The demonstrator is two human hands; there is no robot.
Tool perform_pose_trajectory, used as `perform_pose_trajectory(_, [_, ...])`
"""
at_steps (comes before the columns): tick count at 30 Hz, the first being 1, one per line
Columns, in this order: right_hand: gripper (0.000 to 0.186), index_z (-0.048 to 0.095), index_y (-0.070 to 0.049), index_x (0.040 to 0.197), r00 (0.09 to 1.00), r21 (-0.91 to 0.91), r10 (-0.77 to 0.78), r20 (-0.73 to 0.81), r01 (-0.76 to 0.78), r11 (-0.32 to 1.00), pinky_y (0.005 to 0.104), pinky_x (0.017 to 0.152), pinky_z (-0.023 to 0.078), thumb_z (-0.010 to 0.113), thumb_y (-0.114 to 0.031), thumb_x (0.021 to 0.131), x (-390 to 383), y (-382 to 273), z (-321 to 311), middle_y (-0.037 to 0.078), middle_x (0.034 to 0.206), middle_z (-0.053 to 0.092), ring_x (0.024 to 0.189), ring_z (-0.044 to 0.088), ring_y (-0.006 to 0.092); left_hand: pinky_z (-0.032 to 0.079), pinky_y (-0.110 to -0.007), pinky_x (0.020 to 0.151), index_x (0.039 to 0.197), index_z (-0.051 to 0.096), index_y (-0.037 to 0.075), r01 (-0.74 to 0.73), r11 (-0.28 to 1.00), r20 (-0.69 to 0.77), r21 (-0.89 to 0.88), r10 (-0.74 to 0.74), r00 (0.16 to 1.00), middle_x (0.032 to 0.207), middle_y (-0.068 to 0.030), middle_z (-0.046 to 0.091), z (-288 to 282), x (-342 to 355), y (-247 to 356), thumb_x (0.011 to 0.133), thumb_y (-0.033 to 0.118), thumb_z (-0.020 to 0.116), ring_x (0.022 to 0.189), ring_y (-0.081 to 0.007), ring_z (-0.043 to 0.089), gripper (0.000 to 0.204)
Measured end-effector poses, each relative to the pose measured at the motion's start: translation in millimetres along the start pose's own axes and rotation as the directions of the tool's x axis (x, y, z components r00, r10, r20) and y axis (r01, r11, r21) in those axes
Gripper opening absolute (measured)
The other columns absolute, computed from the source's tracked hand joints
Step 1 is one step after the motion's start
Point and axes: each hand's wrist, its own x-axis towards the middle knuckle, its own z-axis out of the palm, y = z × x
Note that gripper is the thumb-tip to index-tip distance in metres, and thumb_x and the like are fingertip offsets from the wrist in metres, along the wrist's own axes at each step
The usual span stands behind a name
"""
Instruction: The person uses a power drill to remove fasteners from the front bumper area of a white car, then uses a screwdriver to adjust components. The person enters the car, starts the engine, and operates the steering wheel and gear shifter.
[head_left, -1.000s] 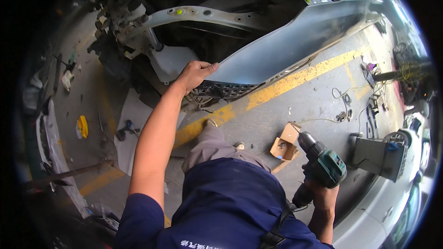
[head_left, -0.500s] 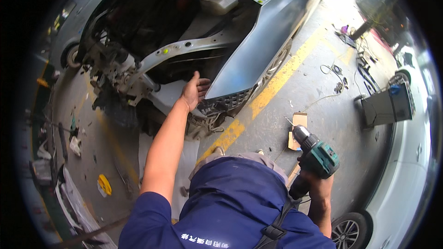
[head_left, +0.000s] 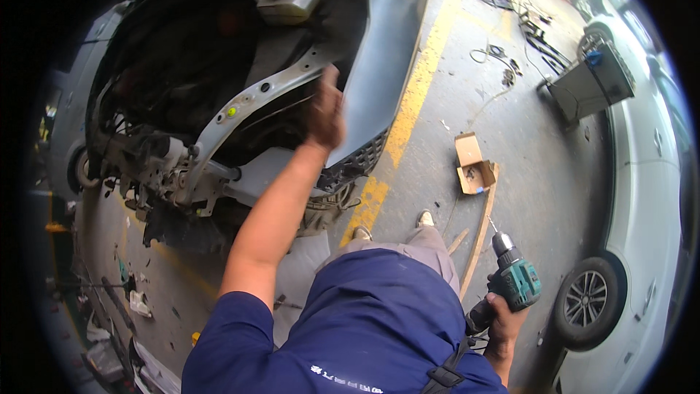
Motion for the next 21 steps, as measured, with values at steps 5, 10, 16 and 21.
perform_pose_trajectory(5, [0.060, 0.058, 0.004, 0.132, 0.990, 0.013, -0.047, -0.135, 0.049, 0.999, 0.0375, 0.097, 0.053, 0.071, 0.003, 0.073, -16, -5, -1, 0.017, 0.115, 0.072, 0.107, 0.070, 0.0265, 0.030, -0.046, 0.121, 0.156, 0.030, -0.001, 0.288, 0.904, 0.276, -0.315, -0.203, 0.940, 0.157, -0.0260, 0.040, 17, -12, -43, 0.104, 0.058, 0.031, 0.145, -0.0385, 0.040, 0.078])
perform_pose_trajectory(10, [0.059, 0.059, 0.003, 0.132, 0.978, 0.075, -0.127, -0.164, 0.141, 0.987, 0.0372, 0.096, 0.053, 0.073, 0.001, 0.075, -20, -20, 15, 0.016, 0.115, 0.072, 0.106, 0.070, 0.0259, 0.048, -0.037, 0.096, 0.138, 0.055, 0.009, 0.759, 0.317, 0.441, -0.569, -0.661, 0.607, 0.125, -0.0085, 0.065, -57, 33, -7, 0.106, 0.068, 0.028, 0.108, -0.0185, 0.061, 0.072])
perform_pose_trajectory(16, [0.054, 0.061, 0.000, 0.129, 0.981, 0.072, -0.117, -0.152, 0.130, 0.989, 0.0351, 0.093, 0.054, 0.073, 0.003, 0.076, -14, -26, 21, 0.011, 0.110, 0.072, 0.102, 0.069, 0.0219, 0.050, -0.026, 0.065, 0.107, 0.072, 0.001, 0.713, 0.698, 0.618, -0.068, -0.531, 0.579, 0.085, -0.0001, 0.068, -78, -6, 40, 0.091, 0.016, 0.078, 0.074, -0.0081, 0.060, 0.023])
perform_pose_trajectory(21, [0.052, 0.063, 0.001, 0.125, 0.984, 0.081, -0.100, -0.146, 0.113, 0.990, 0.0358, 0.094, 0.053, 0.072, -0.002, 0.075, -12, -36, 28, 0.013, 0.110, 0.072, 0.103, 0.069, 0.0238, 0.047, -0.025, 0.062, 0.094, 0.073, 0.000, 0.754, 0.618, 0.557, -0.221, -0.555, 0.618, 0.080, 0.0007, 0.067, -82, -35, 12, 0.092, 0.011, 0.077, 0.067, -0.0080, 0.058, 0.011])
